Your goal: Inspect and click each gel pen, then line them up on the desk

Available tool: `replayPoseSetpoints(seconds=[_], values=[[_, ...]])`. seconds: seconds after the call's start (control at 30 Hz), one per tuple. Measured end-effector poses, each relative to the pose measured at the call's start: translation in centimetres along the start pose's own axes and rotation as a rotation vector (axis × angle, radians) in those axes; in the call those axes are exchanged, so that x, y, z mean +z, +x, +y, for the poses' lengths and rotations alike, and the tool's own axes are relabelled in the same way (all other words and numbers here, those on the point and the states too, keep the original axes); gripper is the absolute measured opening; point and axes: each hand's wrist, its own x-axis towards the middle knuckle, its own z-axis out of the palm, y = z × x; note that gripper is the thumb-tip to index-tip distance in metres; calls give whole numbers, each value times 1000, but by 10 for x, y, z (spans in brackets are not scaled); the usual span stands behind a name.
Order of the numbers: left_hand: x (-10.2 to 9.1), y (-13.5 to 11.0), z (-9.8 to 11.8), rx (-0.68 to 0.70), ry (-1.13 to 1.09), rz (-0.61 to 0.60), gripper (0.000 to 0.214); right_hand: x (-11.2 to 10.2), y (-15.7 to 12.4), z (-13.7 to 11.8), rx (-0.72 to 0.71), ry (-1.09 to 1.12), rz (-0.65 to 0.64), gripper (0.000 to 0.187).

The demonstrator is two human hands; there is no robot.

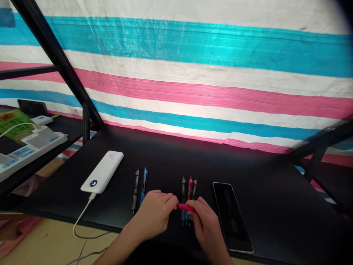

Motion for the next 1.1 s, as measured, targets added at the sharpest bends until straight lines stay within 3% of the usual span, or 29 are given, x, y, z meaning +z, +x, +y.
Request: replayPoseSetpoints(seconds=[0.17, 0.27, 0.37, 0.47, 0.57, 0.7, 0.9, 1.1], values=[[-8, -3, -8, -83, -95, 30, 15, -10, 4, -2, 39, 32, 21, 19], [-11, -11, -17, -195, -295, 149, 17, -21, 8, -5, 125, 47, 53, 18], [-10, -19, -21, -263, -477, 289, 21, -28, 11, -7, 196, 77, 53, 32], [-6, -22, -17, -297, -608, 406, 17, -28, 11, -9, 239, 125, 21, 47], [-2, -23, -12, -421, -731, 469, 12, -22, 10, -8, 281, 181, -11, 45], [4, -23, -11, -572, -869, 516, 10, -18, 8, -3, 361, 248, 9, 21], [8, -22, -10, -599, -987, 531, 6, -19, 7, -2, 477, 352, -10, 46], [14, -23, -7, -626, -1032, 553, 6, -21, 9, -2, 539, 420, 21, 47]])
